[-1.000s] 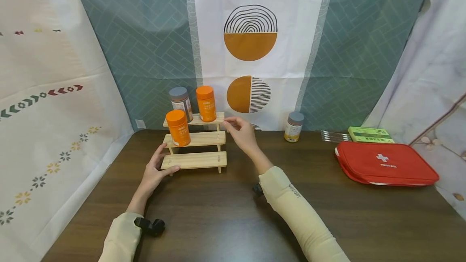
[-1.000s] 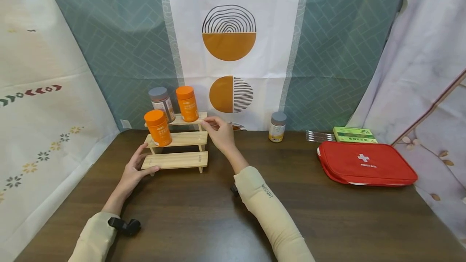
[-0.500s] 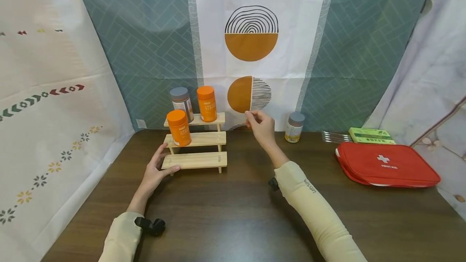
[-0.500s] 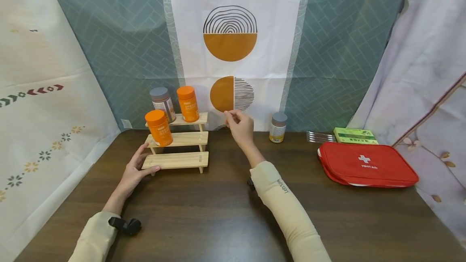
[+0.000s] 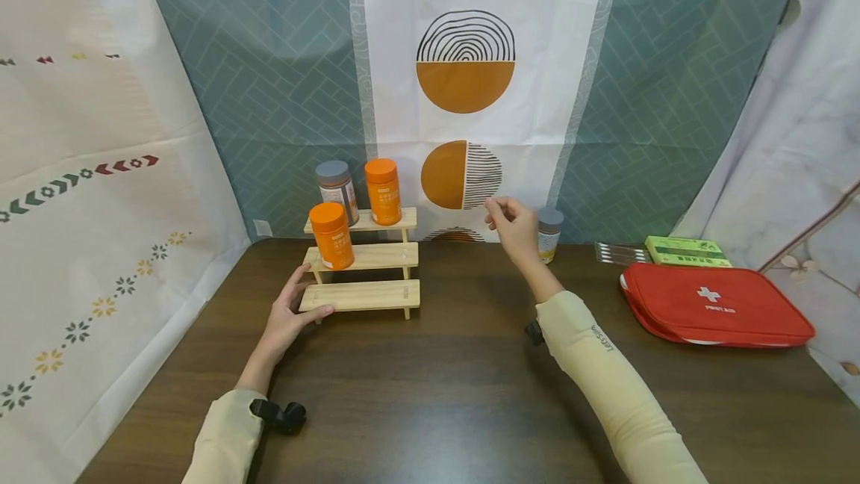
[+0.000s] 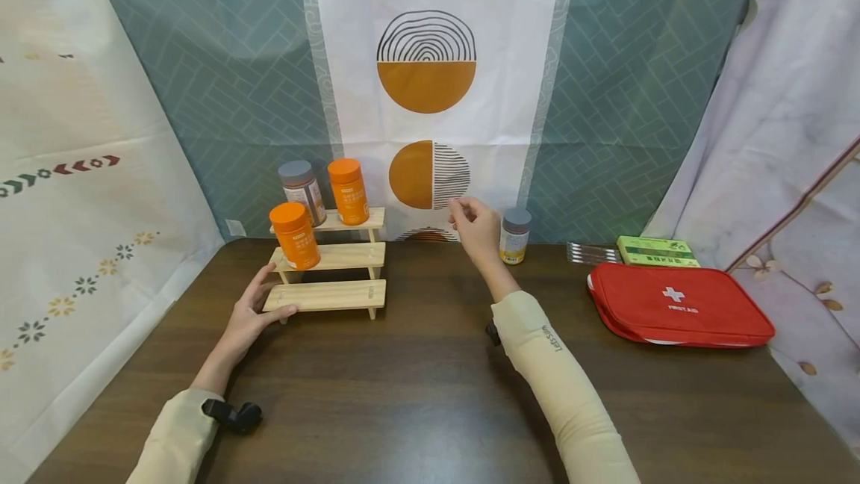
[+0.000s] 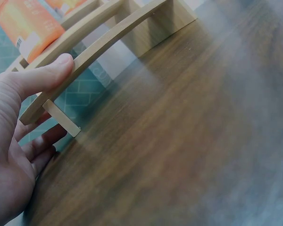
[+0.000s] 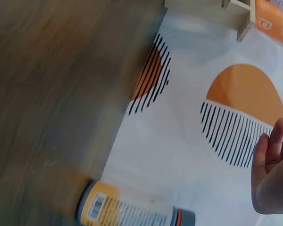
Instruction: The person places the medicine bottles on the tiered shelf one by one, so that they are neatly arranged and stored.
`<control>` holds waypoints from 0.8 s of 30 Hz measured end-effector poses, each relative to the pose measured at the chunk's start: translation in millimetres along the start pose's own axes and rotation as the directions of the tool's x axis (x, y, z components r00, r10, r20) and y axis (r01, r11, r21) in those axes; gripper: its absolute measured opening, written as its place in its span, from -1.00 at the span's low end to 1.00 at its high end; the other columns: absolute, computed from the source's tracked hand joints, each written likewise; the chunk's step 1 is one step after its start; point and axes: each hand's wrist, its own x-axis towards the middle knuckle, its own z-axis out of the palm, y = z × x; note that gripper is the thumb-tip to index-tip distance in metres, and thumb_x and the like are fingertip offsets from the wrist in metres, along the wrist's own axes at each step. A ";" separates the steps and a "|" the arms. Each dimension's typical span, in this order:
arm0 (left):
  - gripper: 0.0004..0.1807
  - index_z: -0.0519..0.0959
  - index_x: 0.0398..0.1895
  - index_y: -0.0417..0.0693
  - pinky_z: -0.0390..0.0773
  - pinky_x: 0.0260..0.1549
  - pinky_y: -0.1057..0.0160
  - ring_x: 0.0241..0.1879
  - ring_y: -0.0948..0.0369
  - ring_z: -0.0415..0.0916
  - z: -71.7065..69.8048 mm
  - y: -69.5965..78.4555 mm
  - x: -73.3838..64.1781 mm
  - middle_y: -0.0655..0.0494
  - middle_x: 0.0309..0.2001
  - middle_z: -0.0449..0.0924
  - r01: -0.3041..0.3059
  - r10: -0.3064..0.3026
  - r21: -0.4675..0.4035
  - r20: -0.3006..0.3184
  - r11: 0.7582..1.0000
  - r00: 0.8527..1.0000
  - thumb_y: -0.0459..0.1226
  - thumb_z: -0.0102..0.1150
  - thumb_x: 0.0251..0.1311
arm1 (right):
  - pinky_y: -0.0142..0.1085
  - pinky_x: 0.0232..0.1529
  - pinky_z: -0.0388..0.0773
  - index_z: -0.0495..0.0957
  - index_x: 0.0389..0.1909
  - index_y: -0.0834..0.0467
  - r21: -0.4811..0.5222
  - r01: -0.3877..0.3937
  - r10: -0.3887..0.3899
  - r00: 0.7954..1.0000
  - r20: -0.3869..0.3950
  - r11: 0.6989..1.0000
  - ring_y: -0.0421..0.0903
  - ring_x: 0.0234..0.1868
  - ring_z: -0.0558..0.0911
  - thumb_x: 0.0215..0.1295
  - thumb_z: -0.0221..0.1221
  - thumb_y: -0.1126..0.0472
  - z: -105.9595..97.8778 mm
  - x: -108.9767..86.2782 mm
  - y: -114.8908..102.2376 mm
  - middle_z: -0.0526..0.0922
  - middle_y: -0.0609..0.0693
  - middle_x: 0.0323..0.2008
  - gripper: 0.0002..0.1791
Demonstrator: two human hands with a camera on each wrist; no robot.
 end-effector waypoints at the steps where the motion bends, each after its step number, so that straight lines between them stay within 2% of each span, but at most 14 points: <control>1: 0.02 -0.04 0.56 0.16 0.39 -0.08 0.62 0.01 0.53 0.36 0.1 0.3 -0.3 -0.25 0.27 0.35 0.004 -0.004 -0.002 -0.001 1.000 1.000 -0.29 0.38 0.13 | -0.55 -0.53 0.44 0.66 -0.31 0.38 -0.006 -0.002 0.002 1.000 0.002 1.000 -0.40 -0.63 0.52 0.35 0.20 0.17 -2.5 0.3 1.7 0.66 0.02 -0.60 -0.71; 8: 0.02 -0.05 0.56 0.19 0.38 -0.07 0.63 0.05 0.49 0.35 0.0 0.6 -0.9 -0.24 0.29 0.35 0.003 -0.003 -0.005 -0.001 1.000 1.000 -0.29 0.38 0.13 | -0.56 -0.49 0.43 0.65 -0.26 0.31 -0.080 -0.045 0.043 0.999 -0.024 0.996 -0.44 -0.58 0.53 0.35 0.20 0.11 -22.1 4.7 11.6 0.64 -0.16 -0.59 -0.70; 10: 0.03 -0.04 0.56 0.19 0.37 -0.06 0.64 0.05 0.50 0.35 -0.1 -0.4 -0.5 -0.24 0.29 0.35 0.000 0.000 -0.007 -0.001 1.000 1.000 -0.30 0.38 0.13 | -0.58 -0.45 0.45 0.65 -0.23 0.31 -0.101 -0.058 0.054 0.998 -0.039 0.993 -0.47 -0.56 0.53 0.35 0.21 0.10 -28.3 6.3 13.9 0.66 -0.10 -0.55 -0.70; 15: 0.04 -0.05 0.57 0.21 0.34 -0.03 0.65 0.06 0.53 0.32 -0.2 -2.1 0.7 -0.24 0.30 0.34 -0.001 0.001 -0.003 0.005 1.000 1.000 -0.29 0.39 0.12 | -0.61 -0.37 0.44 0.65 -0.14 0.28 -0.166 -0.061 0.048 0.996 -0.079 0.984 -0.56 -0.49 0.50 0.33 0.23 0.08 -43.6 9.9 19.8 0.73 0.24 -0.32 -0.69; 18: 0.04 -0.06 0.57 0.22 0.34 -0.04 0.65 0.06 0.54 0.32 -0.6 -1.9 0.7 -0.24 0.31 0.33 0.002 -0.002 0.001 0.004 1.000 1.000 -0.27 0.39 0.13 | -0.65 -0.33 0.39 0.63 -0.08 0.27 -0.199 -0.062 0.045 0.995 -0.090 0.978 -0.58 -0.44 0.47 0.30 0.26 0.07 -51.2 11.5 23.8 0.72 0.28 -0.24 -0.65; 21: 0.03 -0.05 0.56 0.23 0.34 -0.04 0.65 0.07 0.51 0.32 -1.1 -1.2 0.6 -0.24 0.32 0.33 0.005 -0.005 0.000 0.003 1.000 1.000 -0.27 0.38 0.13 | -0.69 -0.32 0.39 0.60 -0.03 0.29 -0.208 -0.074 0.055 0.994 -0.095 0.975 -0.48 -0.38 0.50 0.25 0.30 0.07 -57.1 12.0 27.6 0.71 0.26 -0.21 -0.59; 24: 0.04 -0.07 0.57 0.21 0.34 -0.04 0.65 0.09 0.46 0.33 -1.0 0.1 -0.2 -0.24 0.32 0.33 0.008 -0.008 -0.004 0.007 1.000 1.000 -0.29 0.38 0.14 | -0.65 -0.28 0.42 0.56 0.03 0.29 -0.217 -0.096 0.075 0.992 -0.100 0.971 -0.25 -0.25 0.59 0.22 0.34 0.08 -61.4 11.4 31.5 0.70 0.24 -0.14 -0.54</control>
